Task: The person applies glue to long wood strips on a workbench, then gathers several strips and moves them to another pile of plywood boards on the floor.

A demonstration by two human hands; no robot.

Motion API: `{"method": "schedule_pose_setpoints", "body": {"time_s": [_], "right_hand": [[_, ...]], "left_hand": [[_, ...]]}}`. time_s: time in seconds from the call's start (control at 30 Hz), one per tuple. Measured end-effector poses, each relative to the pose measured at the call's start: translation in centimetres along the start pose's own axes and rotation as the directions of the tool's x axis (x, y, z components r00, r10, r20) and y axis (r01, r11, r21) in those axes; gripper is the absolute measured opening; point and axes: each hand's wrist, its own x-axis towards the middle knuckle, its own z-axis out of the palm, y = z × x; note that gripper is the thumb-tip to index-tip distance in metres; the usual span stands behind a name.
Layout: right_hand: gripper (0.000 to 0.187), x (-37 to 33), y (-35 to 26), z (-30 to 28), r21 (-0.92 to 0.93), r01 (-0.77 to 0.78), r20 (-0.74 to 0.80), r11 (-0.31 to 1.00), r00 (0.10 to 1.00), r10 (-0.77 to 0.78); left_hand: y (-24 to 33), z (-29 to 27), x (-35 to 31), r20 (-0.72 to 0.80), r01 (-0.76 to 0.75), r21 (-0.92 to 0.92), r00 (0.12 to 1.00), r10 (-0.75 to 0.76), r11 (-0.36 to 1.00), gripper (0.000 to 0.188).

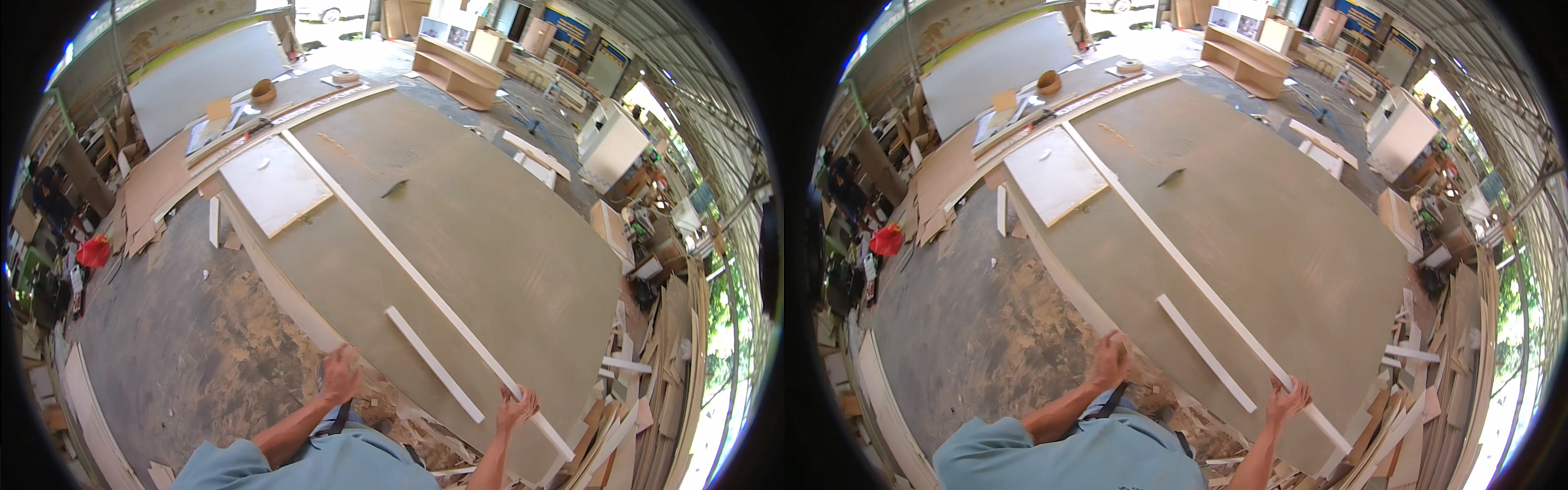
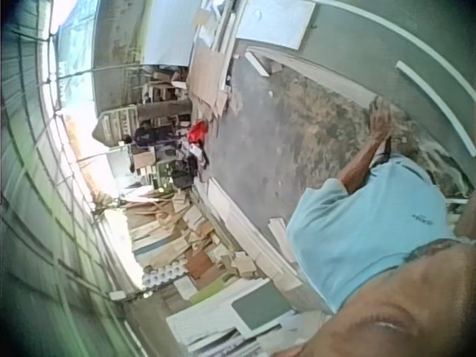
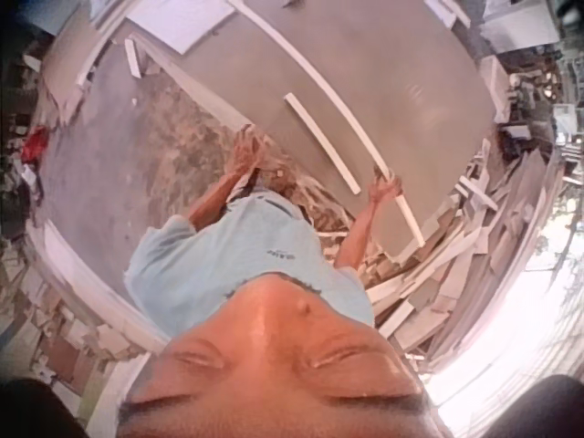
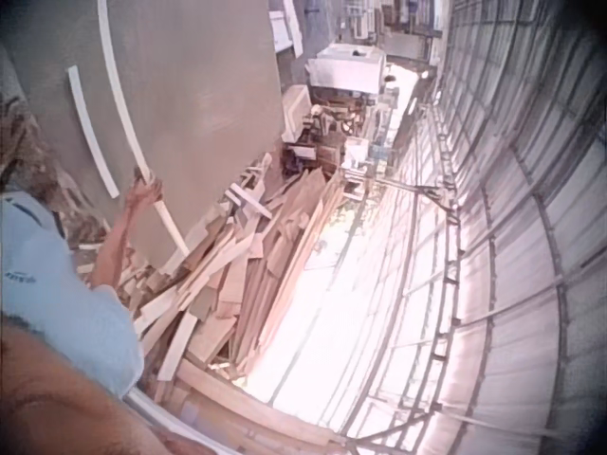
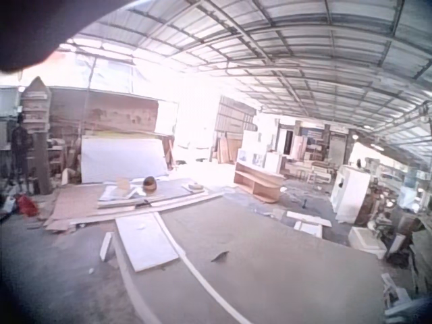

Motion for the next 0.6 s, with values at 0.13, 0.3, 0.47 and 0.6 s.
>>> {"method": "schedule_pose_setpoints", "body": {"time_s": [0.13,0.3,0.47,0.6], "right_hand": [[0.046,3.7,-2.9,4.7,0.020,0.079,-0.009,0.997,0.997,-0.079],[0.041,7.1,-4.5,8.2,-0.006,0.003,0.154,1.000,0.988,-0.002],[0.036,10.3,-4.4,14.5,-0.173,-0.082,0.304,0.981,0.943,0.132],[0.040,10.9,-7.4,20.9,-0.454,-0.129,0.393,0.882,0.859,0.328]], "left_hand": [[-11.5,-6.5,-2.2,-0.233,0.288,0.121,0.939,-0.255,0.950,0.051],[-24.1,-13.5,-11.1,-0.178,0.888,0.154,0.456,-0.872,0.433,0.056],[-33.2,-21.8,-17.4,0.054,0.901,0.420,0.096,-0.994,0.110,0.052],[-38.5,-26.0,-14.6,0.021,0.926,0.317,0.211,-0.977,0.206,0.043]]}}
